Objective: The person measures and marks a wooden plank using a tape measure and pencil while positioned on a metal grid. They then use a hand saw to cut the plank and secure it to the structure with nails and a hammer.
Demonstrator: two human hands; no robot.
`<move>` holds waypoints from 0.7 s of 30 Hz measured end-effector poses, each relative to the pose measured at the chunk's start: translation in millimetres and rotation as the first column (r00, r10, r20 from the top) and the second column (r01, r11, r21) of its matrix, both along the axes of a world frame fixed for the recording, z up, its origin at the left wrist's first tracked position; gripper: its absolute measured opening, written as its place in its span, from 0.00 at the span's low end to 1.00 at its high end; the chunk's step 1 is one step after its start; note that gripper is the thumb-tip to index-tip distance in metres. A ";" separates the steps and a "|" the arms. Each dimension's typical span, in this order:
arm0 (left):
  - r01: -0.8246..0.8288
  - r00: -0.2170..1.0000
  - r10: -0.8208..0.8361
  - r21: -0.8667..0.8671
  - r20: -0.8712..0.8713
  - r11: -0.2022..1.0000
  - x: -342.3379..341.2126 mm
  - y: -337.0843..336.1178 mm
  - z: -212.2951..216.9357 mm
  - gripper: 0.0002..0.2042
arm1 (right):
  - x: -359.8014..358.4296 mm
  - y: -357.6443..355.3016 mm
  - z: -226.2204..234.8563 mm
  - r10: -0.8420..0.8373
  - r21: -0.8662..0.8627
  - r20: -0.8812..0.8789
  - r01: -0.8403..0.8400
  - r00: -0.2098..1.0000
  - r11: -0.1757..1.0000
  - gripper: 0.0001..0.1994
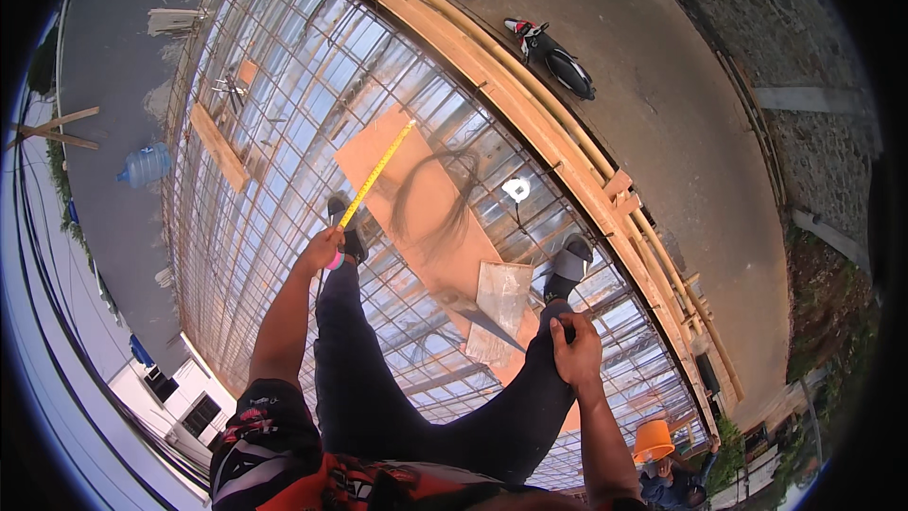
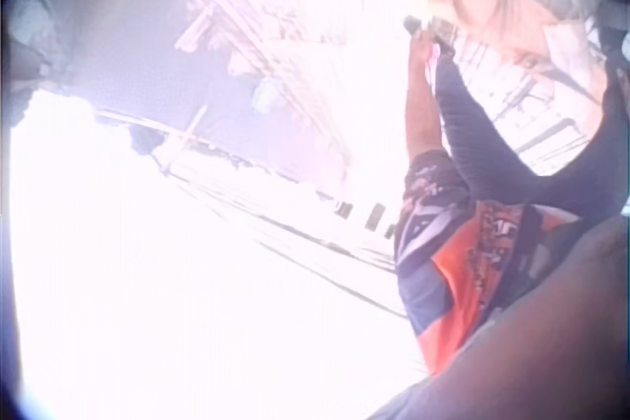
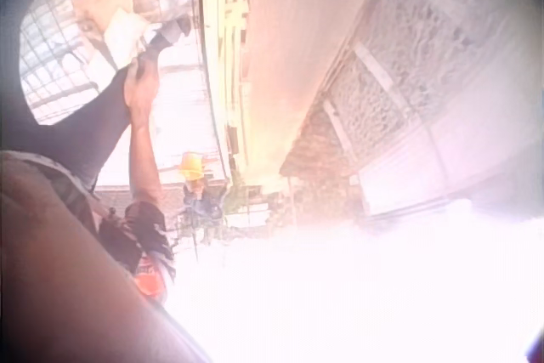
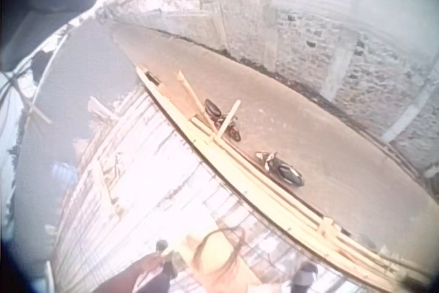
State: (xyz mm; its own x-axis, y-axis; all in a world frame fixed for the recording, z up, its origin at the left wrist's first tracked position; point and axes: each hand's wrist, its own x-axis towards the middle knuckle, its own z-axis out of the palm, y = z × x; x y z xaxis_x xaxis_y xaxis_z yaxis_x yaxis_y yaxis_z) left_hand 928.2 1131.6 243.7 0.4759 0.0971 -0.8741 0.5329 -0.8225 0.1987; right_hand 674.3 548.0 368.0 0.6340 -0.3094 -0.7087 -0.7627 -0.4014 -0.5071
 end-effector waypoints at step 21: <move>0.175 0.985 -0.171 -0.254 0.041 0.951 246.7 -23.6 -308.8 0.22 | -19.9 208.2 -71.2 0.240 -0.017 -0.510 -0.289 0.826 0.957 0.14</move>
